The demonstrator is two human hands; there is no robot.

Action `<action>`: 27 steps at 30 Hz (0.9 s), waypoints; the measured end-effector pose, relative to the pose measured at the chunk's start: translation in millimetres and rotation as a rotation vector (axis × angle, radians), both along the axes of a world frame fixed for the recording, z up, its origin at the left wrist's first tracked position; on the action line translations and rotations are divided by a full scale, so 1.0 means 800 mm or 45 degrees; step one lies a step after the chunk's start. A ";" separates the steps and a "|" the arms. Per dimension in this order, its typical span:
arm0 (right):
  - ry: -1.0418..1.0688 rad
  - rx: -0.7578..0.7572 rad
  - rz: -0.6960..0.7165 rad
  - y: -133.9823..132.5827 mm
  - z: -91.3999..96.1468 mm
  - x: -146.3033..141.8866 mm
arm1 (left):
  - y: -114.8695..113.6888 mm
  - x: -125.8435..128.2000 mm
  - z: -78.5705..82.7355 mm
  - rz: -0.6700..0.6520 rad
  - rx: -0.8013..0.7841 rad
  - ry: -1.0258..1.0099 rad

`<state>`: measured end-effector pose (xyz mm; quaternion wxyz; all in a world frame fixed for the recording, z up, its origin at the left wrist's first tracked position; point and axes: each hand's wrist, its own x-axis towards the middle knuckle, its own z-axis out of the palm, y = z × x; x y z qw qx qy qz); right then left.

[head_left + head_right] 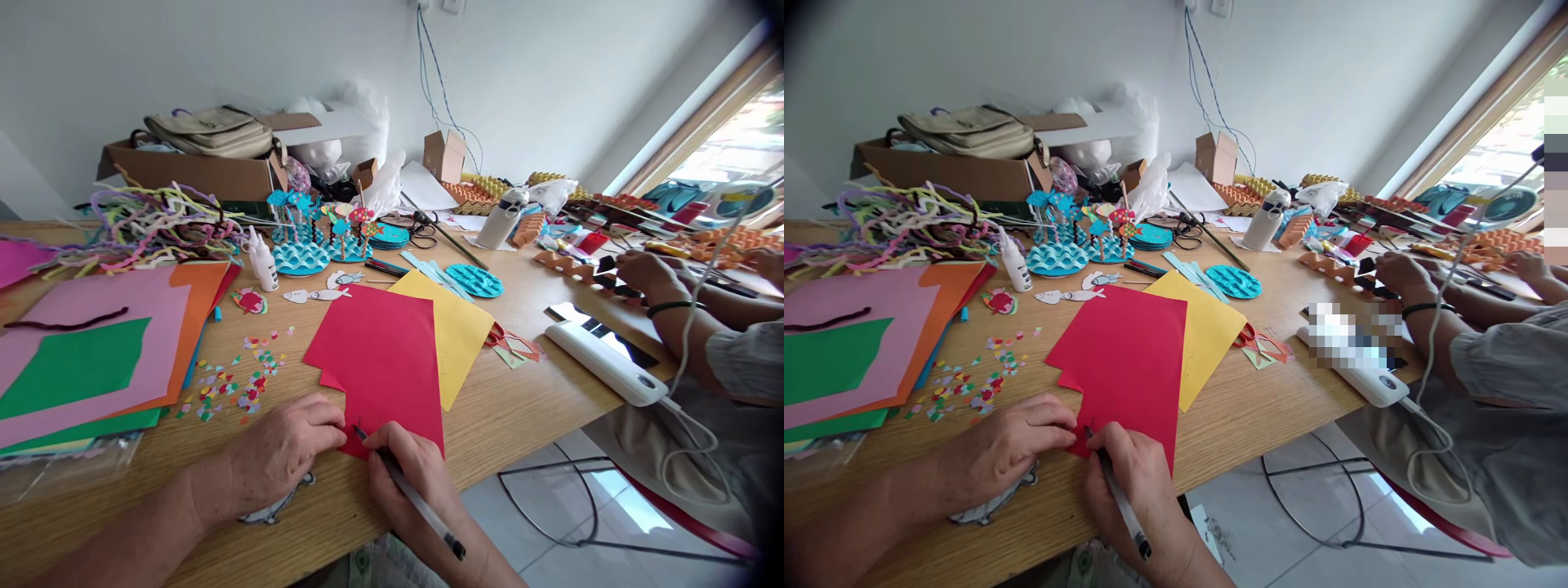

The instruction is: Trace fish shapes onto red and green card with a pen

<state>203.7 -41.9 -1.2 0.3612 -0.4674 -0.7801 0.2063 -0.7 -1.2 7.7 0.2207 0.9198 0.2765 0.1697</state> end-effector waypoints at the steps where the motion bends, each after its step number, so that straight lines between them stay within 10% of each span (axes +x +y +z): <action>1: -0.004 0.000 0.003 0.000 -0.001 0.000 | 0.000 0.000 0.000 -0.002 -0.003 -0.005; 27: 0.010 0.040 0.000 0.001 -0.002 -0.001 | -0.001 0.000 0.002 -0.003 0.005 -0.017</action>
